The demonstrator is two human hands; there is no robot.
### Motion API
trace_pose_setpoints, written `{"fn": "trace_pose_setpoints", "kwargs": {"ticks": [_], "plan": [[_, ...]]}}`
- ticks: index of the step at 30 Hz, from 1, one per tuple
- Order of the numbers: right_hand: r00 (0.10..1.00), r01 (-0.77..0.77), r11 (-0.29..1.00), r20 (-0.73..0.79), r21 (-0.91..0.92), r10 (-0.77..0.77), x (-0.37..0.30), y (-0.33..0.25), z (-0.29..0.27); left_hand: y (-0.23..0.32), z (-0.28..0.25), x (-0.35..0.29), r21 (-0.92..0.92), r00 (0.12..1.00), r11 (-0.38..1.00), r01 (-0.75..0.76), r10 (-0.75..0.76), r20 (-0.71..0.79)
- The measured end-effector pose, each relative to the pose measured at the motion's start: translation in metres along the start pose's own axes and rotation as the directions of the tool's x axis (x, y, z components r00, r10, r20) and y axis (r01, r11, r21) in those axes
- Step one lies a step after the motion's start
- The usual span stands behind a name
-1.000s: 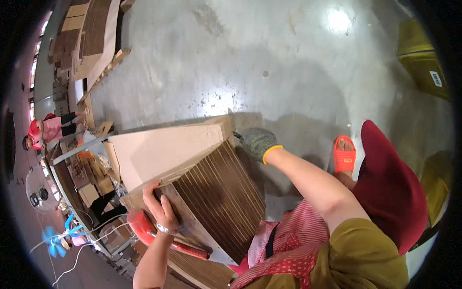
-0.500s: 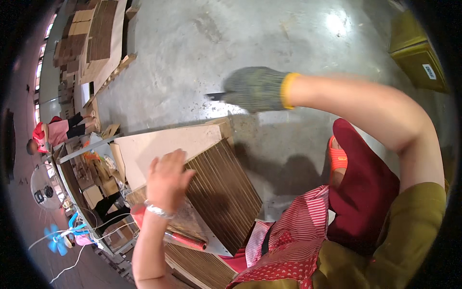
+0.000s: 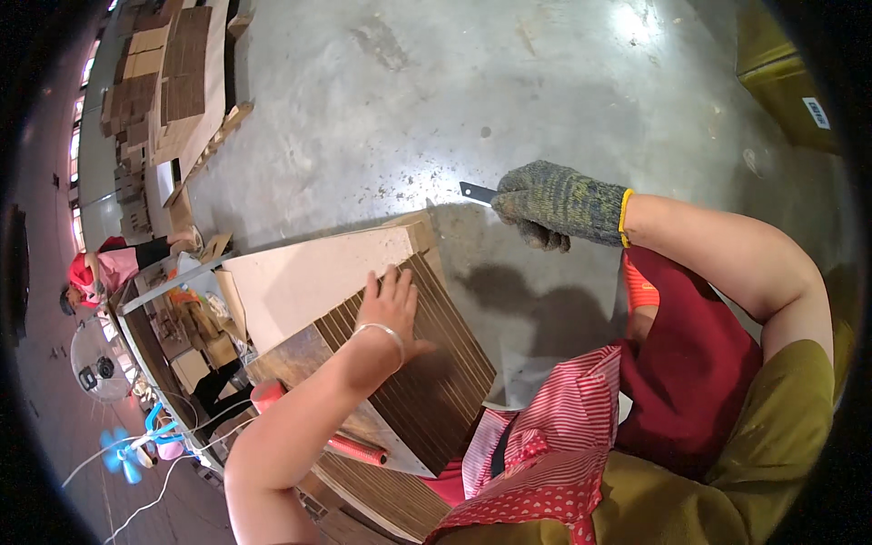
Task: The person taps a wooden box with a mallet to align the pieces and trims the edges using a blade.
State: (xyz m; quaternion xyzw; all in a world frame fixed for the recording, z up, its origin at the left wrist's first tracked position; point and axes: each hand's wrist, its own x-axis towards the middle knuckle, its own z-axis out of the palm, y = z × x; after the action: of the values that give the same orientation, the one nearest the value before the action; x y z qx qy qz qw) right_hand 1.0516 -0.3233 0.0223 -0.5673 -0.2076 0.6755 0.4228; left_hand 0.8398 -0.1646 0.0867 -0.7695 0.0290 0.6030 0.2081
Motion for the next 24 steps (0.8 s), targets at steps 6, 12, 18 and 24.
{"fn": "trace_pose_setpoints", "kwargs": {"ticks": [6,12,18,24], "plan": [[0.999,0.005,1.000,-0.039,0.011,-0.004,0.003,-0.002,0.002,0.024,-0.002,0.035,-0.386,0.839,0.870,-0.307,0.439,0.321],[1.000,0.027,0.999,0.002,-0.026,-0.027,-0.002,-0.004,0.008,-0.035,0.000,0.063,-0.285,0.965,0.932,0.225,-0.173,0.197],[0.999,-0.010,0.997,-0.030,0.079,0.012,-0.008,0.004,0.003,-0.060,0.015,0.102,-0.492,0.952,0.843,0.217,-0.071,0.298],[0.999,0.018,0.998,-0.028,0.057,-0.017,-0.005,0.006,0.005,0.012,0.042,0.115,-0.156,0.937,0.924,0.350,-0.343,0.070]]}}
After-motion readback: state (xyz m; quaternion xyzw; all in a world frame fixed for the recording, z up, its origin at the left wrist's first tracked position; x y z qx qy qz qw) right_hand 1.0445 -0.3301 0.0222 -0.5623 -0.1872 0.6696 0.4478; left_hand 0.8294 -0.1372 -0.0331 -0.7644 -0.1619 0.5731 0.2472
